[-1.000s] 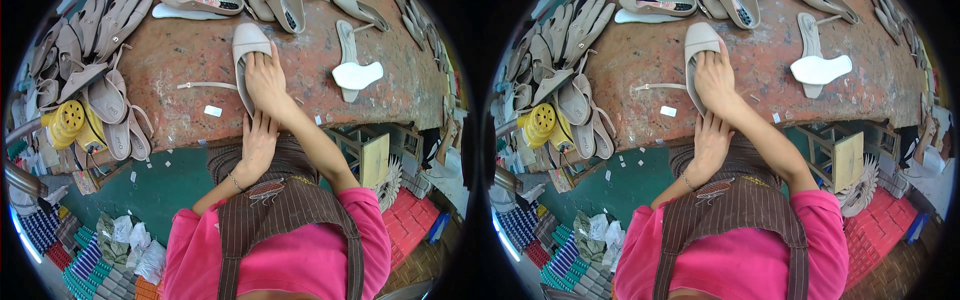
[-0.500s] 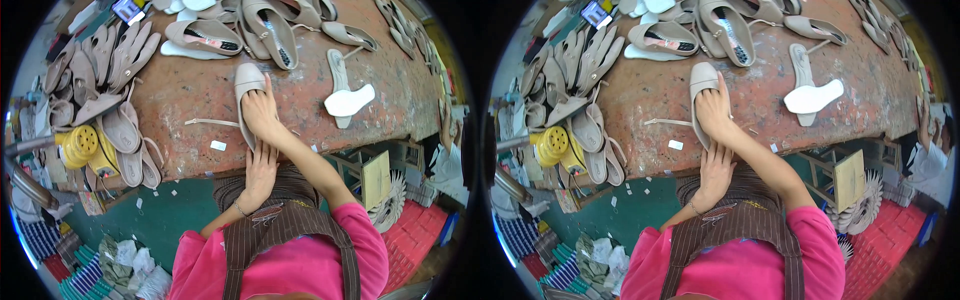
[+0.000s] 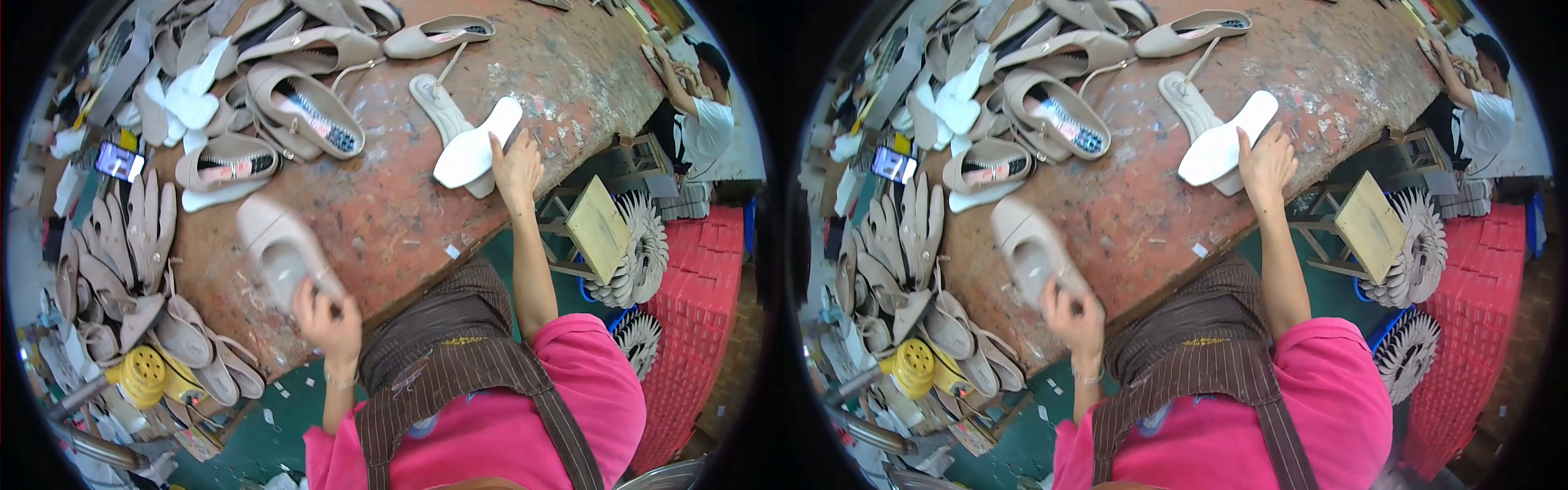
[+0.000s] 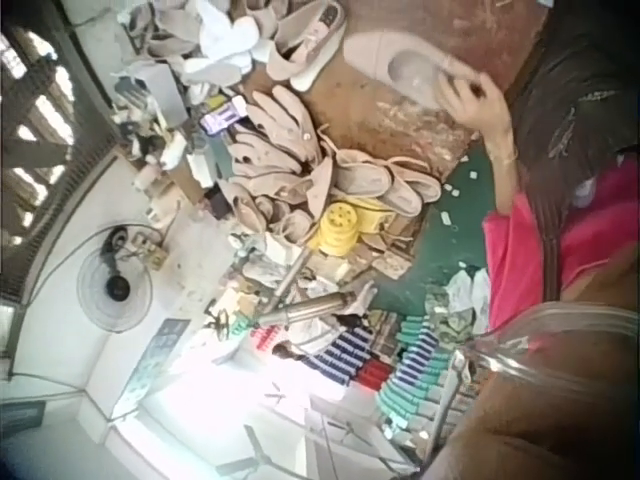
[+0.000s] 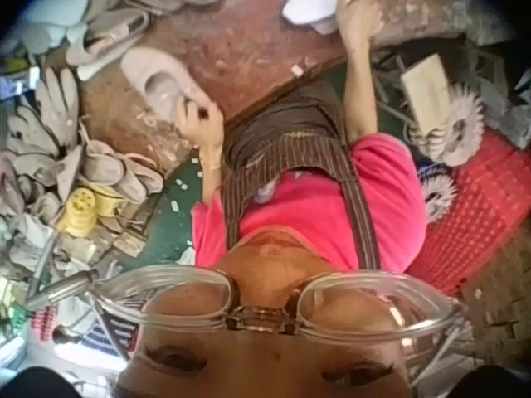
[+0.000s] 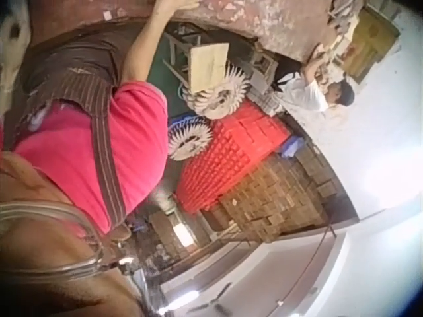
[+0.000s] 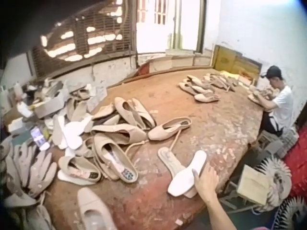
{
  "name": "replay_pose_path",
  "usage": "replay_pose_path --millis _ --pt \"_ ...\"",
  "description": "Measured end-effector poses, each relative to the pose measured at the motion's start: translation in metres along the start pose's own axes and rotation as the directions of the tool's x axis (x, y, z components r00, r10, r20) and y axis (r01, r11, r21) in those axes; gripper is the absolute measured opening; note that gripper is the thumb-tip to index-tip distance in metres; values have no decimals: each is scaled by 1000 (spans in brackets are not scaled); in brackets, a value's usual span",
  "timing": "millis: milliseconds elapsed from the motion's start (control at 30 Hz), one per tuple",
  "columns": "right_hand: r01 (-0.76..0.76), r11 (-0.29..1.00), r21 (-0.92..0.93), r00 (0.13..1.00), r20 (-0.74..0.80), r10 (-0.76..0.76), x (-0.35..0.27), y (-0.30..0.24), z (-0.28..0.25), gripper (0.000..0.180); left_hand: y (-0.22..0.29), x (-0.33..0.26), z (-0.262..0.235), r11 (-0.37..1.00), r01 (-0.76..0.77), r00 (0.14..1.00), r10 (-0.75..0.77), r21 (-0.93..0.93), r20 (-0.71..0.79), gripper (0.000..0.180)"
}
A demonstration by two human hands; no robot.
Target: The person wipes the inside of a shoe with a cloth, picks up an insole, and presses it into the shoe by hand. They repeat this process for several shoes, picking them from the pile on the workbench and setting the finished ones aside.
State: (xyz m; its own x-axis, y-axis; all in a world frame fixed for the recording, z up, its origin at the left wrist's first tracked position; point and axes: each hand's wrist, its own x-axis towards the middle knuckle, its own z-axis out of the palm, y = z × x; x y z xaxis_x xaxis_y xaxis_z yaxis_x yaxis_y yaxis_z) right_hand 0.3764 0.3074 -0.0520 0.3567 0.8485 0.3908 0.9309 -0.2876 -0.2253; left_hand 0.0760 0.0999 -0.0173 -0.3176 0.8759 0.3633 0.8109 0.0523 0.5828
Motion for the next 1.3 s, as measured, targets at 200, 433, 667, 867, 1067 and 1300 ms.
replay_pose_path --millis 200,433,667,867,1067,1300 --pt "-258 884 389 941 307 140 15 -11 1 68 -74 33 -77 724 208 956 -10 657 -292 22" --pt "-641 -413 647 738 668 -99 4 1 -21 42 71 212 66 847 -519 793 528 -115 305 34" --pt "-743 -493 451 647 672 -360 -15 -25 -9 71 116 317 275 632 -775 604 736 9 305 56" --pt "-776 -582 244 580 638 -506 -20 0 18 46 146 291 173 832 -393 739 539 -392 404 41" --pt "-811 -520 268 535 699 -474 -24 12 16 63 102 123 -14 952 207 914 -107 -224 392 9" --pt "-813 -174 555 555 649 -520 -9 -30 -57 60 50 15 17 612 560 828 -429 -558 360 45"
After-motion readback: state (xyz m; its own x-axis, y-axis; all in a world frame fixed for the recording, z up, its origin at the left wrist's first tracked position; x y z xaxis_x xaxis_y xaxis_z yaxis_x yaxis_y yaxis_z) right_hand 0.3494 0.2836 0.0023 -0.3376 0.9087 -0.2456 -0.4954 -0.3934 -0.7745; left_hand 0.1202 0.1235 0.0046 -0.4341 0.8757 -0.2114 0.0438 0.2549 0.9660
